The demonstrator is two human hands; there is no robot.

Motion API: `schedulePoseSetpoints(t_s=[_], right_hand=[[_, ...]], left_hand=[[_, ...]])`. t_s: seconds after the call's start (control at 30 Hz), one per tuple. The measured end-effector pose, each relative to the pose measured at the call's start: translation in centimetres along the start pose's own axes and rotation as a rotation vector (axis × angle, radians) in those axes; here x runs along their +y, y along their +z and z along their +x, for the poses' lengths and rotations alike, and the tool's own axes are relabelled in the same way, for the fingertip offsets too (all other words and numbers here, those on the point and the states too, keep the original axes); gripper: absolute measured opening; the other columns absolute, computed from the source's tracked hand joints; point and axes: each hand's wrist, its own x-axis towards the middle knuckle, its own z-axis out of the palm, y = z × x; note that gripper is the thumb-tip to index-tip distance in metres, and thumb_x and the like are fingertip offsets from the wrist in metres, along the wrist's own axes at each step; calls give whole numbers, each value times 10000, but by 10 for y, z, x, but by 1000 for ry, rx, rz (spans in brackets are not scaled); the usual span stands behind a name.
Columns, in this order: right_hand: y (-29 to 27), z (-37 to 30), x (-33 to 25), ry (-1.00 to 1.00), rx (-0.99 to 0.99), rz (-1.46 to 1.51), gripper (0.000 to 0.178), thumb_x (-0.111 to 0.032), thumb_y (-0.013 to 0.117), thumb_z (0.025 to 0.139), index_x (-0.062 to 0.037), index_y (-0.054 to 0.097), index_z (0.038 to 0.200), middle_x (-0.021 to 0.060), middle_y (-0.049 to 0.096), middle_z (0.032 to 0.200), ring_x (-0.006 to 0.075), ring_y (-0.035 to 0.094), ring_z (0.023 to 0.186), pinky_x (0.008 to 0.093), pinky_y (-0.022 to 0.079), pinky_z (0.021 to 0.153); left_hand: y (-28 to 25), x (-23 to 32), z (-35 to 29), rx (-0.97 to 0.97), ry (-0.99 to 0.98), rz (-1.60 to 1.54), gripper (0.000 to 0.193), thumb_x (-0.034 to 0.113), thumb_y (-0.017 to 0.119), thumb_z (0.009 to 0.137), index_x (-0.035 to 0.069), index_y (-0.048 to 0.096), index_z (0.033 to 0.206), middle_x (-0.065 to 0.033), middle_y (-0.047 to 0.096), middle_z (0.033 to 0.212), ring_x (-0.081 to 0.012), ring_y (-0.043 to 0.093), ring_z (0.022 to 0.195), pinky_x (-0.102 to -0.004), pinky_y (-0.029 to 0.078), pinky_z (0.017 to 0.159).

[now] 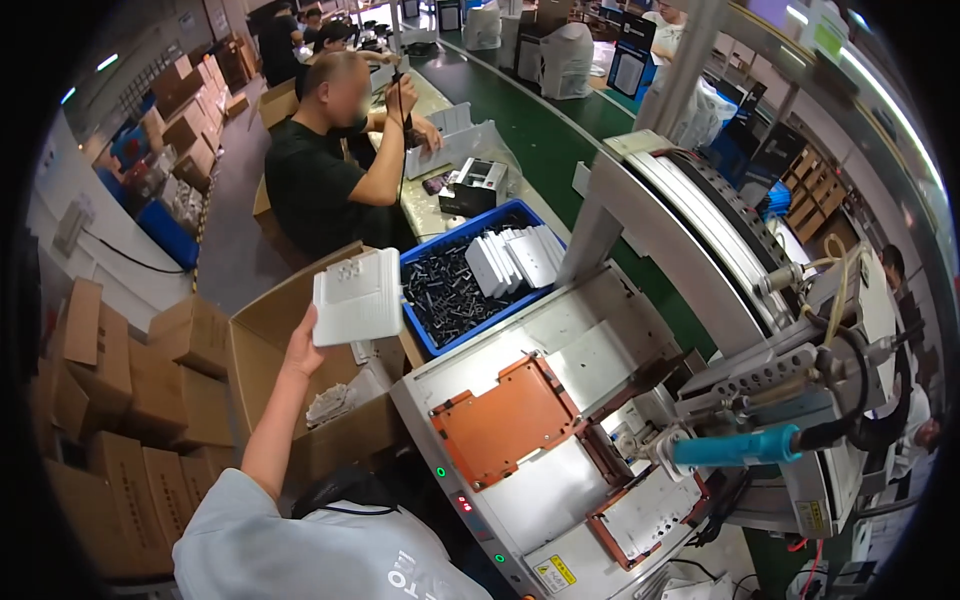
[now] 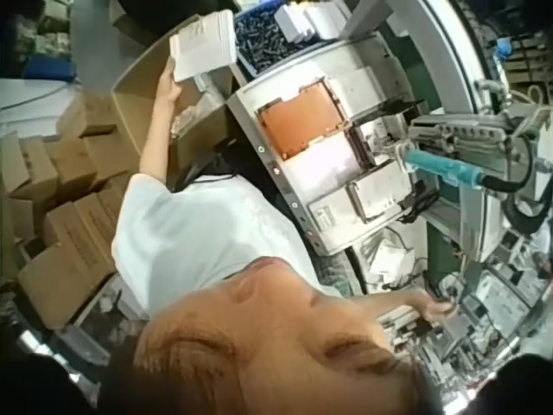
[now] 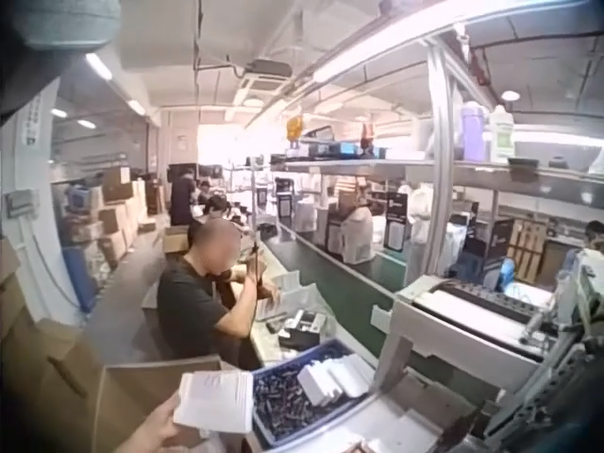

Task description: Placing electronic components into an assembly machine for processing on a factory line.

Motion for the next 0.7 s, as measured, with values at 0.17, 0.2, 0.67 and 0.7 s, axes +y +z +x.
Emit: schedulePoseSetpoints(t_s=[0.17,0.2,0.67,0.7], right_hand=[[60,-76,-194,-185,-1111,540,270,45,553,811,11,611,1072,138,615,946,213,587,846,298,471,759],[87,-99,-242,-343,-1147,621,264,106,567,780,6,625,1017,121,616,886,241,588,797,311,460,722],[338,-509,-466,-184,-1708,78,346,-392,636,825,-67,670,940,187,655,960,373,626,908,452,501,792],[332,-524,-470,-248,-1630,12,360,-393,657,810,-61,634,949,162,629,1008,367,618,916,454,501,791]], left_hand=[[-91,10,10,102,-153,93,470,378,549,923,50,507,1257,-72,614,1148,-178,601,1039,-311,509,865],[-103,1,10,208,-138,35,465,383,551,922,40,527,1234,-76,617,1136,-184,599,1035,-334,512,868],[-170,39,-12,307,-101,213,385,248,584,927,-2,532,1215,-68,619,1076,-119,579,977,-254,466,840],[-171,45,-12,308,-101,259,365,229,580,930,-1,537,1210,-64,618,1066,-112,576,972,-247,461,837]])
